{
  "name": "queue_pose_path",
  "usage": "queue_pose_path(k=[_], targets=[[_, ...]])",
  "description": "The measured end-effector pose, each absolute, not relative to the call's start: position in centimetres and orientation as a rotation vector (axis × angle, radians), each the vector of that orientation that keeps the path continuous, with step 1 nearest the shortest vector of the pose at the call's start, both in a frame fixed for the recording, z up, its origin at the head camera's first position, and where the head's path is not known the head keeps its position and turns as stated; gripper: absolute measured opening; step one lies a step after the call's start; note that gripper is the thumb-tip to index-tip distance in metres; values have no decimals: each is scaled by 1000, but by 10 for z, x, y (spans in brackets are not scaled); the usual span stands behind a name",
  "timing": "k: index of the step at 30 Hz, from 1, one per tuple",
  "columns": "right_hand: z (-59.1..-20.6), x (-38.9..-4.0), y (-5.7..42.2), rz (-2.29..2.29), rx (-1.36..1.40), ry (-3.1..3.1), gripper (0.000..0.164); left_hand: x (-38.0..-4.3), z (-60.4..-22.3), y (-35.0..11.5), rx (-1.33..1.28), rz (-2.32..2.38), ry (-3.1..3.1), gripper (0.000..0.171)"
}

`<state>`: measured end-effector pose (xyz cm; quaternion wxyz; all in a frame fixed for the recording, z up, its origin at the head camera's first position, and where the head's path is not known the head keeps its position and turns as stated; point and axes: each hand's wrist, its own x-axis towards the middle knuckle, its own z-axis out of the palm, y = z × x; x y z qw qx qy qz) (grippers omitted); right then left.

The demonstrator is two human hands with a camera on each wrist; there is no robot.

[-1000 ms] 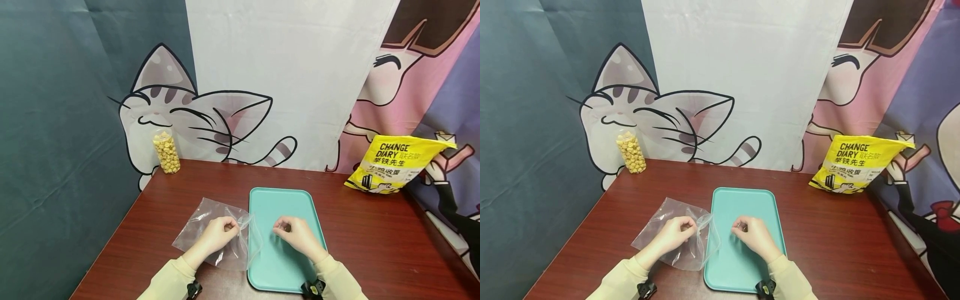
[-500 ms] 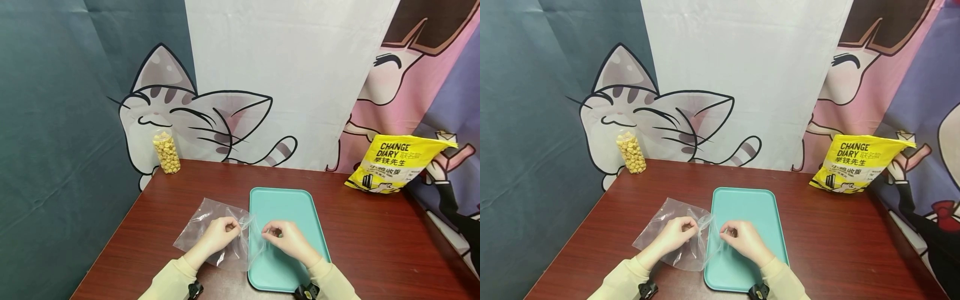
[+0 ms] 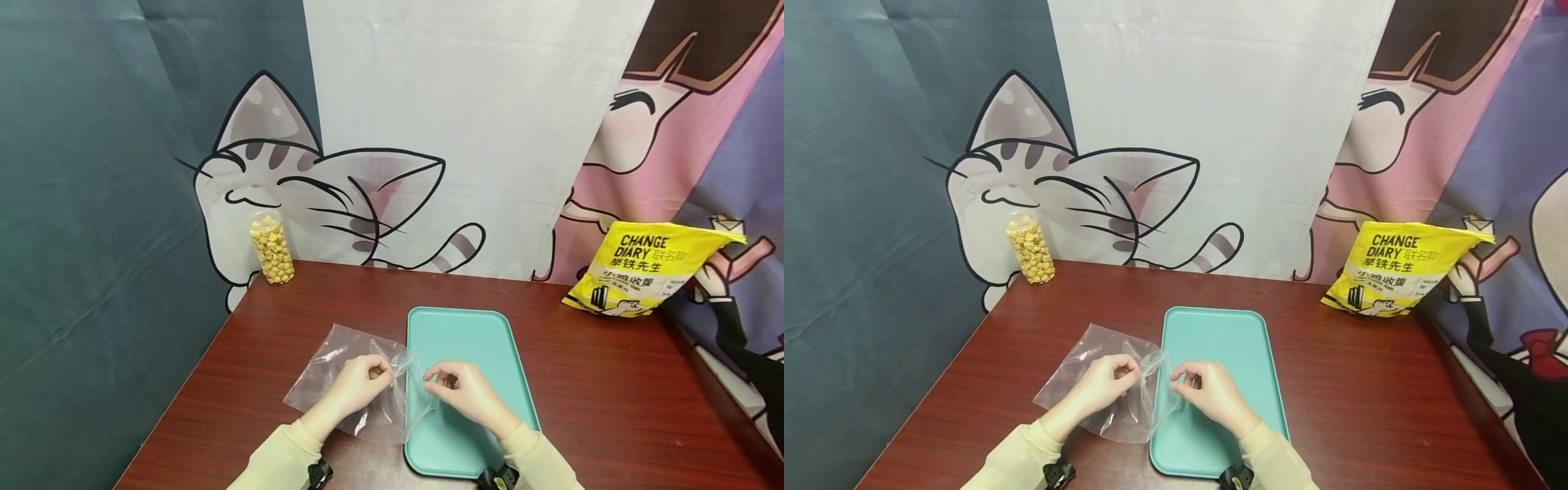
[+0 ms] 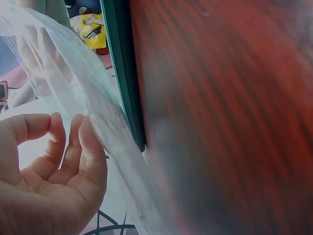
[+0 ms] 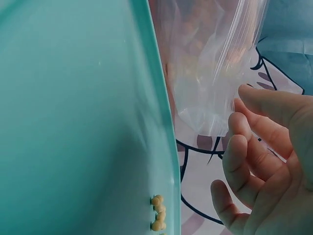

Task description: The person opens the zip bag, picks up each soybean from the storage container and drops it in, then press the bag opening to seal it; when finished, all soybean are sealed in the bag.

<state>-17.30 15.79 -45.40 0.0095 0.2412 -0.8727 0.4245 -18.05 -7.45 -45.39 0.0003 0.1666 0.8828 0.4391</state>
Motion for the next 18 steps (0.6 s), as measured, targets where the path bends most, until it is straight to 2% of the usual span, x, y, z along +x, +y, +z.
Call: queue_pose_path(k=[18], targets=[[-457, -176, 173, 1273, 645, -2700, 6, -183, -452, -73, 445, 1469, 2718, 11]])
